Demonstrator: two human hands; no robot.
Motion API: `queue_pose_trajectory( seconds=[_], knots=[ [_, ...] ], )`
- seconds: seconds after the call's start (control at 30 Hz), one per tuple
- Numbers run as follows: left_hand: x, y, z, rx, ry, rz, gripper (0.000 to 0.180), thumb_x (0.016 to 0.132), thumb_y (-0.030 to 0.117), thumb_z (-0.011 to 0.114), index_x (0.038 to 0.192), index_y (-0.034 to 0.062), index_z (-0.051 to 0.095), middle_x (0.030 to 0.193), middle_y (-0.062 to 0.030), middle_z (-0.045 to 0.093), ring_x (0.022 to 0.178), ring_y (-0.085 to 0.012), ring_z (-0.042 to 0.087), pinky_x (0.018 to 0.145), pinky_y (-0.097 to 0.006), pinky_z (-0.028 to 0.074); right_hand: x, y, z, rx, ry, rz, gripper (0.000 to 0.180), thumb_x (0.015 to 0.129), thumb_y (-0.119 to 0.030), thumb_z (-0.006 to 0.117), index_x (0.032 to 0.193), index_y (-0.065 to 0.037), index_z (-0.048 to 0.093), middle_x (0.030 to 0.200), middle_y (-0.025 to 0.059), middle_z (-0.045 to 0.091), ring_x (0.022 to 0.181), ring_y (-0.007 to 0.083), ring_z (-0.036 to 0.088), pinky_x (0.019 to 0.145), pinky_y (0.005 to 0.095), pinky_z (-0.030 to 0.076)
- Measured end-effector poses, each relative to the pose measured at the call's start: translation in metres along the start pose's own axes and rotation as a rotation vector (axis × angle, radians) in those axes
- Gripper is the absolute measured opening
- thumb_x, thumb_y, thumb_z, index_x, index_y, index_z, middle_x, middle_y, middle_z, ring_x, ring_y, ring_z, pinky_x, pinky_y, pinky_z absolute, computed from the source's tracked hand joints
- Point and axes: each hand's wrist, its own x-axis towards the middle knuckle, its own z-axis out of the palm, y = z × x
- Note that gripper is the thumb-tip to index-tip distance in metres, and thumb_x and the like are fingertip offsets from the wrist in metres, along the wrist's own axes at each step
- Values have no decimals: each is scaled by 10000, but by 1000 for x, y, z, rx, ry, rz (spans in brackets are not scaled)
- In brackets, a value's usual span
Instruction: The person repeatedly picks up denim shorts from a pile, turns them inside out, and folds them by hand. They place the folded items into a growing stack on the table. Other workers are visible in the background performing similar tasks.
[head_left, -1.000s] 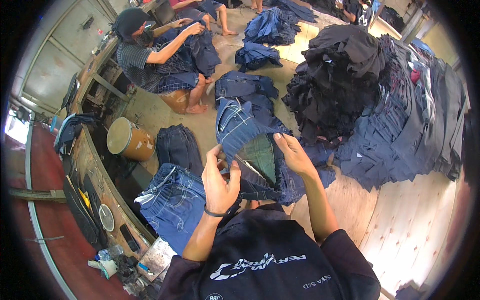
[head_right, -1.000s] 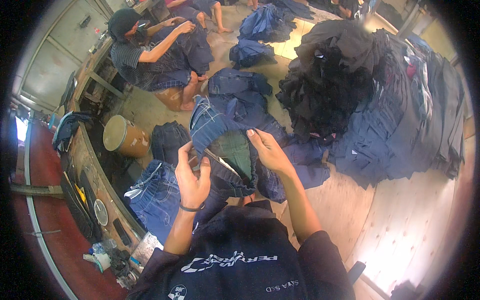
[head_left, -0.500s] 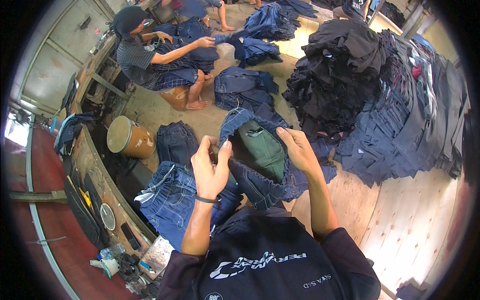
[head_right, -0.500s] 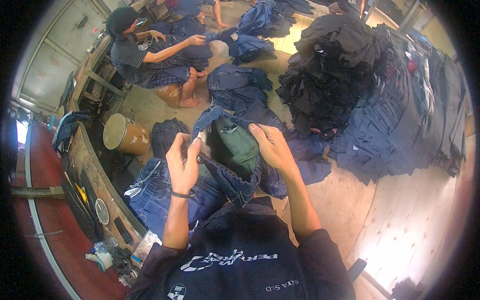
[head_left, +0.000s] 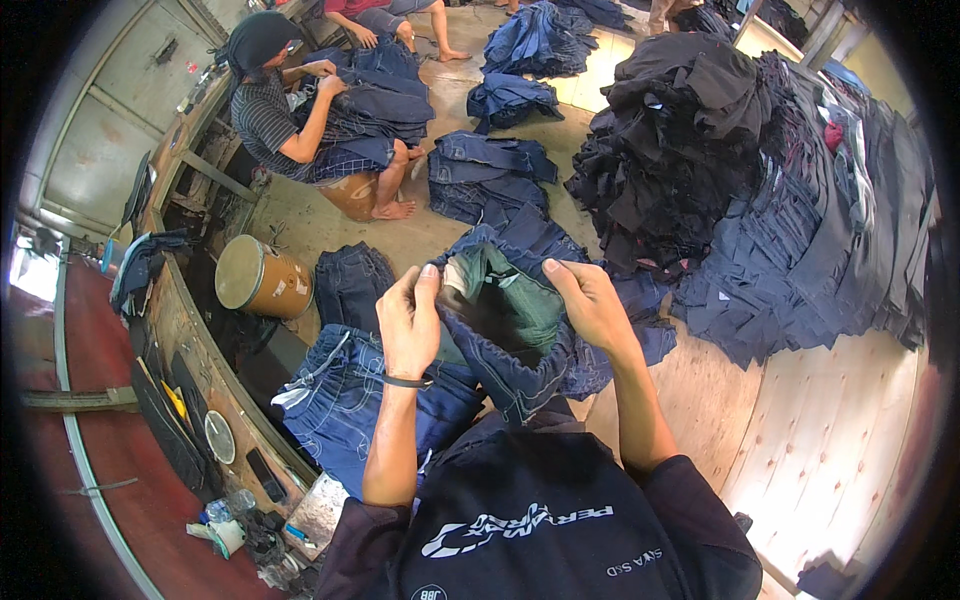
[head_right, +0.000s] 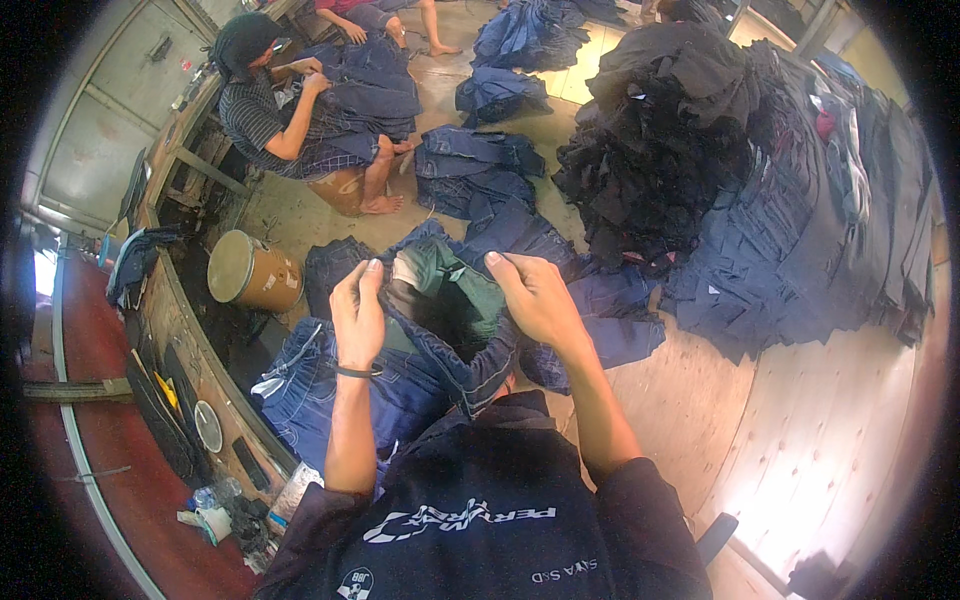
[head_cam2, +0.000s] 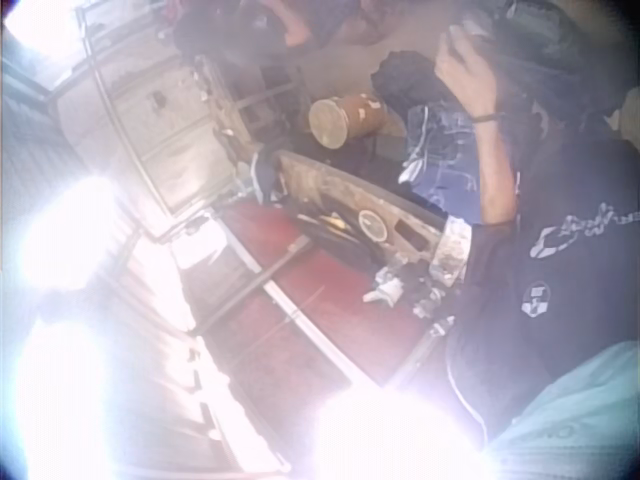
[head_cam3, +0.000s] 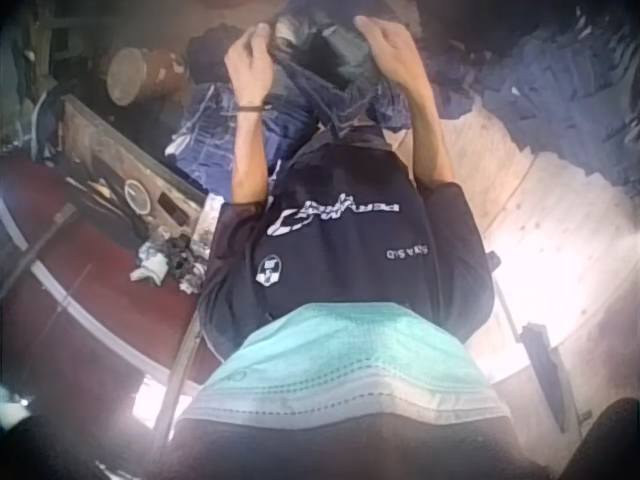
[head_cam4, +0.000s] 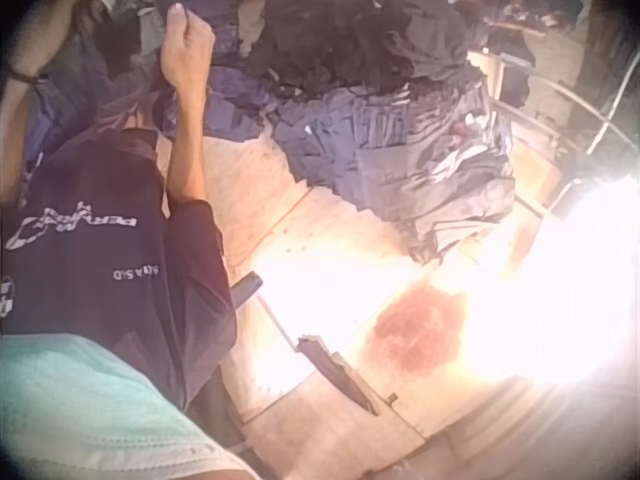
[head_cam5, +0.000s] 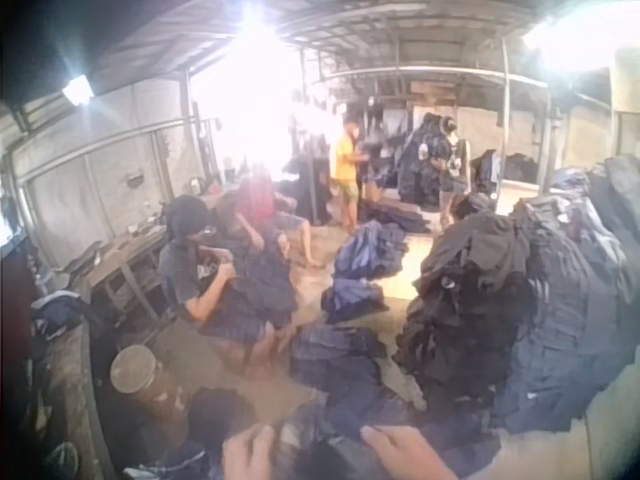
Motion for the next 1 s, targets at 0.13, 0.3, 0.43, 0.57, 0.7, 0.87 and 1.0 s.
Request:
queue_pose_trajectory(
  seconds=[0.13, 0.3, 0.43, 0.57, 0.7, 0.87, 1.0],
  knots=[
    [7, -5, -3, -27, -6, -13, 395, 1086, 253, 564, 842, -57, 567, 660, -67, 461, 700, -112, 407, 610, -351, 374, -2, -11, 4, 4, 55, -19, 498, 1123, -322, 567, 786, 17, 427, 695, 0, 300, 672, 92, 304, 576, 348, 291],
    [13, -11, -7, 25, -36, -37, 424, 1105, 281, 536, 870, -68, 587, 686, -54, 507, 714, -119, 444, 644, -344, 409, -1, -27, 6, -69, 24, 41, 540, 1122, -393, 532, 860, 78, 553, 681, 150, 399, 671, 177, 364, 610, 413, 380],
    [6, -13, 6, -129, -145, -69, 468, 1131, 326, 506, 938, -78, 644, 744, -91, 608, 755, -135, 517, 704, -344, 467, -3, -21, 12, -100, -7, 74, 593, 1099, -486, 561, 990, 94, 617, 740, 241, 551, 702, 224, 520, 668, 439, 449],
    [-29, -10, 38, -204, -660, 70, 478, 1164, 298, 364, 1353, -82, 584, 1335, -273, 600, 1283, -398, 584, 1123, -457, 435, -18, 16, 16, -159, -40, 27, 860, 983, -582, 716, 1375, 154, 504, 1205, 420, 663, 1229, 430, 684, 1001, 460, 525],
    [-82, -12, 57, 55, -705, 344, 671, 1067, 295, 586, 1602, -59, 391, 1615, -292, 408, 1497, -430, 430, 1235, -446, 368, -43, 73, 0, 375, 262, 258, 596, 1046, -322, 679, 1450, 84, 516, 1461, 265, 587, 1375, 329, 577, 1123, 413, 469],
    [-123, -30, 84, 313, -699, 346, 896, 875, 292, 773, 1617, -15, 376, 1600, -265, 439, 1429, -438, 502, 1181, -508, 435, -97, 128, -5, 891, 478, 451, 360, 1058, -159, 597, 1372, 10, 551, 1293, 149, 622, 1213, 245, 634, 1028, 368, 522],
    [-138, -37, 106, 334, -713, 363, 888, 851, 218, 763, 1628, 23, 381, 1476, -242, 558, 1252, -401, 630, 1054, -517, 533, -122, 146, -2, 963, 693, 583, 299, 1070, -179, 572, 1297, 12, 533, 1264, 157, 606, 1202, 301, 652, 999, 476, 579]
  ],
)
